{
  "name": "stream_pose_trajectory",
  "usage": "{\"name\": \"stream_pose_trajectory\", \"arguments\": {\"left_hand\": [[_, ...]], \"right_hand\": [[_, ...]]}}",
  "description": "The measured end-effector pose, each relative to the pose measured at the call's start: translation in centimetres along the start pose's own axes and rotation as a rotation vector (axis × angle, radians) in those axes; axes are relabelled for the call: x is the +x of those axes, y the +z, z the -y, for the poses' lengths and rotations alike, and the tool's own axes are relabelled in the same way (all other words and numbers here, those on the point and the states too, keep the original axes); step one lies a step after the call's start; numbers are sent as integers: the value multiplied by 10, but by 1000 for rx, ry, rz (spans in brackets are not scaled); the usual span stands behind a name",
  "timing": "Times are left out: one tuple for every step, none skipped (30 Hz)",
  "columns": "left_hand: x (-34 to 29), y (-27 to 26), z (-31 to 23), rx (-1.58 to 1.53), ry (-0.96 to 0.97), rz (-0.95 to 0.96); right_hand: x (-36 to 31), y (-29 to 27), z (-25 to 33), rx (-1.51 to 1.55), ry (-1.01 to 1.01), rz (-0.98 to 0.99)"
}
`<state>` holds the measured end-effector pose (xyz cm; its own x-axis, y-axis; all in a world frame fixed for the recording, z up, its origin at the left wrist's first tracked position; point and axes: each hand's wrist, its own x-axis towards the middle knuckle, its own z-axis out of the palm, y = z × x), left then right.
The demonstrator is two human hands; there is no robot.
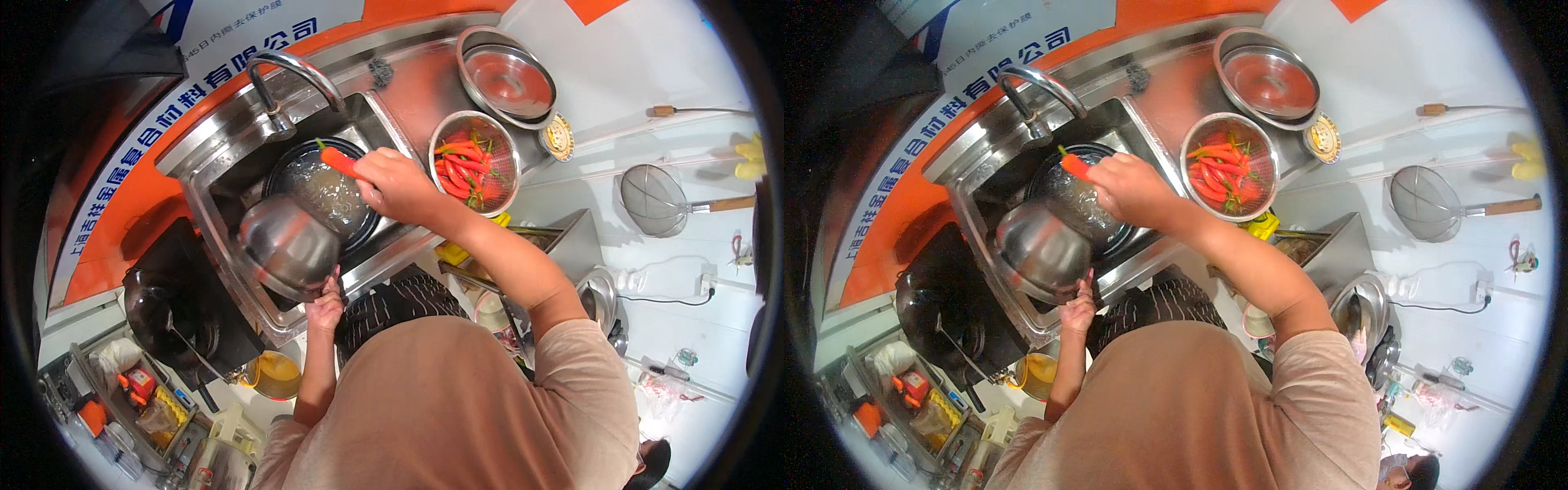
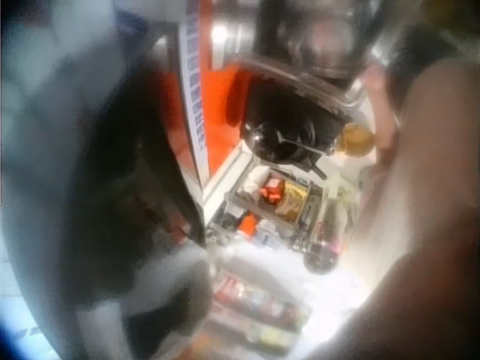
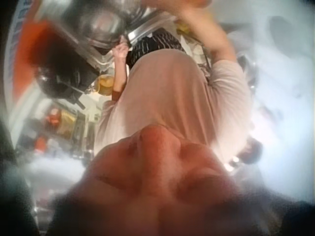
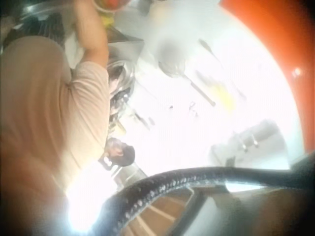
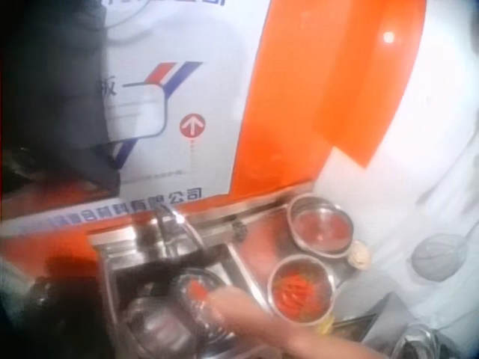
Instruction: The person washes red peppers in a sink, then moves to a cutting board to slice them into thin strips using a cleaver. The sliced peppers are transferred into a bowl containing shredded vegetables.
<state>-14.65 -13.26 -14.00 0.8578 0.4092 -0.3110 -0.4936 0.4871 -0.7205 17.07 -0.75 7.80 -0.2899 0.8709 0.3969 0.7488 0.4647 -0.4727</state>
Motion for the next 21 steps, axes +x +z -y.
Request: {"name": "stream_pose_trajectory", "arguments": {"left_hand": [[2, 0, 3, -3, -16, 39], [6, -1, 8, 16, 16, 72], [9, 0, 13, 39, 29, 120], [11, 2, 19, 66, -3, 205], [14, 5, 22, 118, 71, 185], [21, 8, 26, 95, 44, 247], [24, 10, 30, 71, 27, 298], [24, 14, 33, 63, 8, 348], [25, 17, 37, 61, 13, 366], [29, 21, 38, 84, 22, 387], [33, 24, 40, 112, 12, 433], [37, 25, 43, 138, 1, 477], [40, 30, 43, 119, -35, 466], [43, 34, 45, 115, -31, 469], [46, 38, 47, 112, -28, 475], [50, 42, 49, 127, -26, 489], [52, 46, 51, 116, -6, 475], [55, 50, 53, 107, -21, 471], [56, 57, 54, 98, -36, 468], [59, 62, 55, 90, -50, 466], [62, 66, 57, 99, -73, 472]], "right_hand": [[-7, -1, 1, -21, -17, 16], [-9, 2, 0, -52, 20, 99], [-16, 3, -2, -107, 75, 224], [-23, 4, -5, -168, 169, 403], [-30, 2, -10, -157, 137, 371], [-37, 0, -14, -114, 133, 298], [-46, -7, -21, -71, 69, 196], [-57, -16, -26, -42, 56, 143], [-66, -26, -31, -39, 72, 70], [-72, -37, -41, -83, 83, 73], [-81, -49, -49, -129, 100, 86], [-89, -60, -57, -176, 116, 100], [-97, -71, -65, -231, 127, 110], [-104, -80, -73, -286, 135, 118], [-110, -87, -82, -342, 142, 133], [-115, -91, -91, -345, 120, 59], [-120, -94, -100, -348, 101, -7], [-126, -96, -109, -340, 84, -90], [-134, -100, -117, -315, 178, 35], [-142, -103, -126, -370, 154, 62], [-152, -104, -133, -418, 139, 77]]}}
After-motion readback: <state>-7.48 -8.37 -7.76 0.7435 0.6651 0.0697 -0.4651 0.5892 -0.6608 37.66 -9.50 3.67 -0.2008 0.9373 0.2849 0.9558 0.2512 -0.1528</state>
